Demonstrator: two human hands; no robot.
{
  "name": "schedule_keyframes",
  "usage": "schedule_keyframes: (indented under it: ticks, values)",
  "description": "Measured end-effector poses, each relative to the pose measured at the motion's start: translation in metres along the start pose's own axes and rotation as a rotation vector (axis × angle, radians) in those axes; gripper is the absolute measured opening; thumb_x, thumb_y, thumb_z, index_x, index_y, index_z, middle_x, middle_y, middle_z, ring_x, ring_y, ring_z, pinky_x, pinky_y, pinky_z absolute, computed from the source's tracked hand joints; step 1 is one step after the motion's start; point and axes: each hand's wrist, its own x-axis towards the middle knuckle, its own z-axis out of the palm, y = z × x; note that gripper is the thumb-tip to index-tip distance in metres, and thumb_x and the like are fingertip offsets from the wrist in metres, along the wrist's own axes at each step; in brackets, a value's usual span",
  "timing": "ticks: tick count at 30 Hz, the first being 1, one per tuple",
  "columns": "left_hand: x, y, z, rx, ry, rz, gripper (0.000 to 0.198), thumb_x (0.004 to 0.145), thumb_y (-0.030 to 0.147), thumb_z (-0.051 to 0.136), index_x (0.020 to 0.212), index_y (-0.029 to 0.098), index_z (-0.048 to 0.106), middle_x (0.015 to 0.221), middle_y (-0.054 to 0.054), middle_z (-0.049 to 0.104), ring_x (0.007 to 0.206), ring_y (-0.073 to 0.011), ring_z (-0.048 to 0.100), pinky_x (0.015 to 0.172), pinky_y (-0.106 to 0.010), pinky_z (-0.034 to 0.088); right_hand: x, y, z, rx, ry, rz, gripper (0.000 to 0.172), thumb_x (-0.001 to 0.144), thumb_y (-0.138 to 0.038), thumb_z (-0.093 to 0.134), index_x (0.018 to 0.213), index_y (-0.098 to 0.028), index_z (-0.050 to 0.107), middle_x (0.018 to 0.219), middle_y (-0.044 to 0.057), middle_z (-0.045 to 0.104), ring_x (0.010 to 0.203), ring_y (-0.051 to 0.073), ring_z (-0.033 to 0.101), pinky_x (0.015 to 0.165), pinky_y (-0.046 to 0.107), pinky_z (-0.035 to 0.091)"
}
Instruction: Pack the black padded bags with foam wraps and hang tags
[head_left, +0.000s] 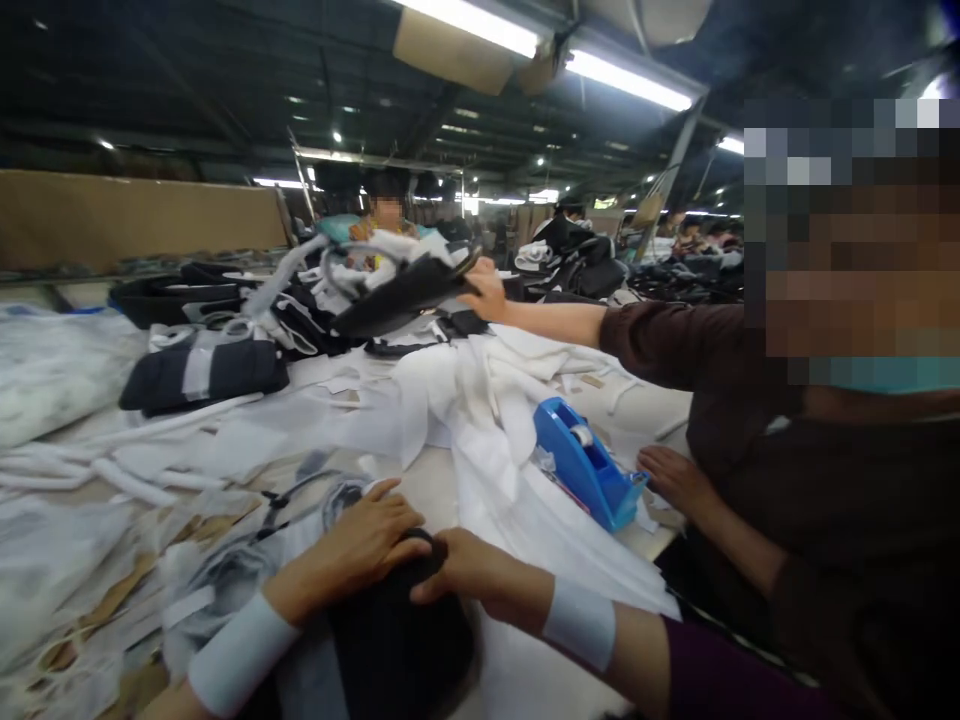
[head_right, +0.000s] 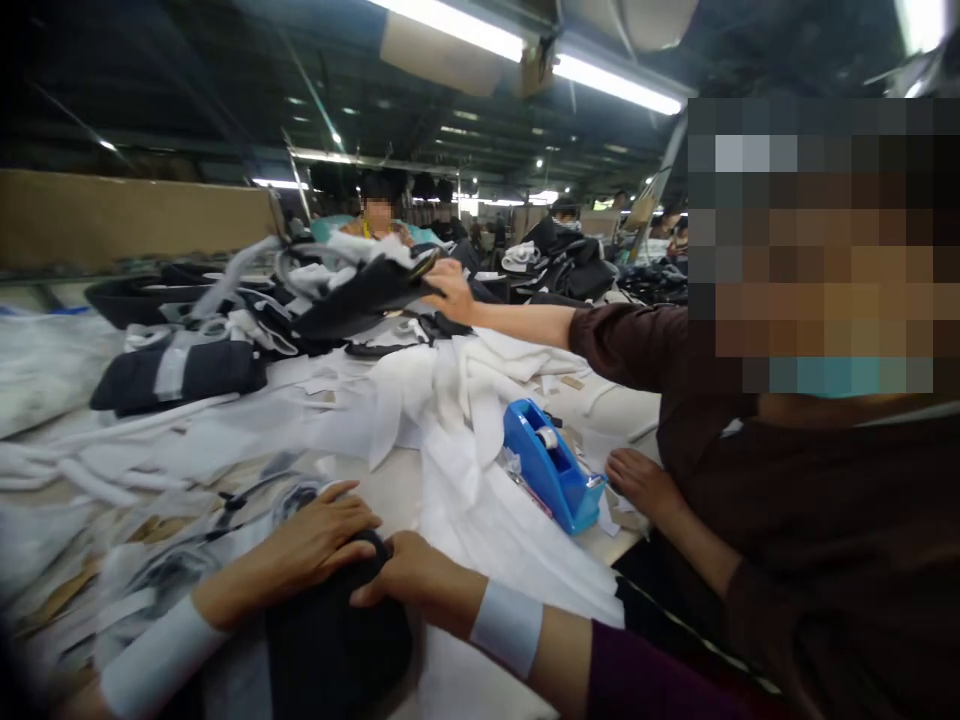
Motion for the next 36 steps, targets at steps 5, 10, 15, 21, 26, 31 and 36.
schedule_keyframes:
  ticks: [5,10,15,21,26,31,36]
  values:
    - [-0.001,-0.003,0.005,-0.049,-0.042,-0.034,0.032,0.097,0.045,0.043,0.097,0.024,0.067,0.088,-0.001,0.07,0.091,-0.0196,0.06,0.111,-0.046,0.017,0.004,-0.009,0.003,0.163,-0.023,0.031,0.026,0.041,-0.006,0.073,0.064,-0.015,0.064,0.062,-0.005,0.059,0.064,0.012,0.053,0.068,0.024,0.039]
    - [0.0,0.0,-0.005,-0.124,-0.11,-0.08,0.03,0.094,0.046,0.046,0.101,0.023,0.065,0.093,-0.001,0.066,0.094,-0.0203,0.06,0.111,-0.046,0.014,0.009,-0.016,0.006,0.277,-0.046,0.112,0.031,0.033,-0.002,0.074,0.058,-0.014,0.06,0.059,-0.004,0.06,0.061,0.013,0.052,0.064,0.025,0.04]
    - [-0.005,-0.005,-0.01,-0.178,-0.137,-0.072,0.031,0.081,0.036,0.063,0.11,0.025,0.062,0.1,-0.001,0.061,0.103,-0.0225,0.055,0.114,-0.046,0.013,0.013,-0.004,0.007,0.199,-0.026,0.011,0.041,0.035,-0.005,0.08,0.072,-0.015,0.067,0.065,-0.005,0.06,0.064,0.012,0.053,0.062,0.023,0.039]
    - [-0.008,-0.013,-0.003,-0.196,-0.177,-0.058,0.026,0.085,0.038,0.059,0.107,0.024,0.061,0.103,-0.002,0.06,0.104,-0.0235,0.051,0.113,-0.046,0.015,0.014,-0.023,-0.024,-0.538,-0.103,-0.19,0.037,0.055,-0.022,0.085,0.088,-0.018,0.068,0.077,-0.003,0.064,0.072,0.014,0.058,0.065,0.023,0.043]
    - [-0.005,-0.014,-0.003,-0.203,-0.177,-0.025,0.026,0.088,0.045,0.056,0.091,0.02,0.058,0.097,-0.003,0.058,0.099,-0.0225,0.052,0.112,-0.046,0.017,0.046,-0.112,-0.093,-1.148,0.609,-0.451,0.023,0.091,-0.018,0.049,0.111,-0.018,0.061,0.113,0.01,0.064,0.104,0.019,0.059,0.086,0.027,0.045]
    - [-0.001,-0.006,-0.007,-0.188,-0.188,-0.053,0.011,0.082,0.029,0.059,0.082,0.019,0.054,0.089,0.0,0.057,0.093,-0.0209,0.053,0.11,-0.044,0.022,0.102,-0.149,-0.114,-1.186,0.799,-0.314,0.043,0.09,-0.022,0.055,0.126,-0.001,0.045,0.123,0.028,0.053,0.113,0.032,0.055,0.088,0.039,0.047]
    - [0.003,0.007,-0.011,-0.144,-0.188,-0.102,0.002,0.08,0.021,0.055,0.081,0.019,0.056,0.085,0.0,0.058,0.092,-0.0201,0.051,0.108,-0.043,0.021,0.124,-0.143,-0.108,-1.182,0.779,-0.234,0.036,0.091,-0.004,0.038,0.124,0.008,0.046,0.123,0.035,0.05,0.12,0.034,0.051,0.093,0.044,0.044]
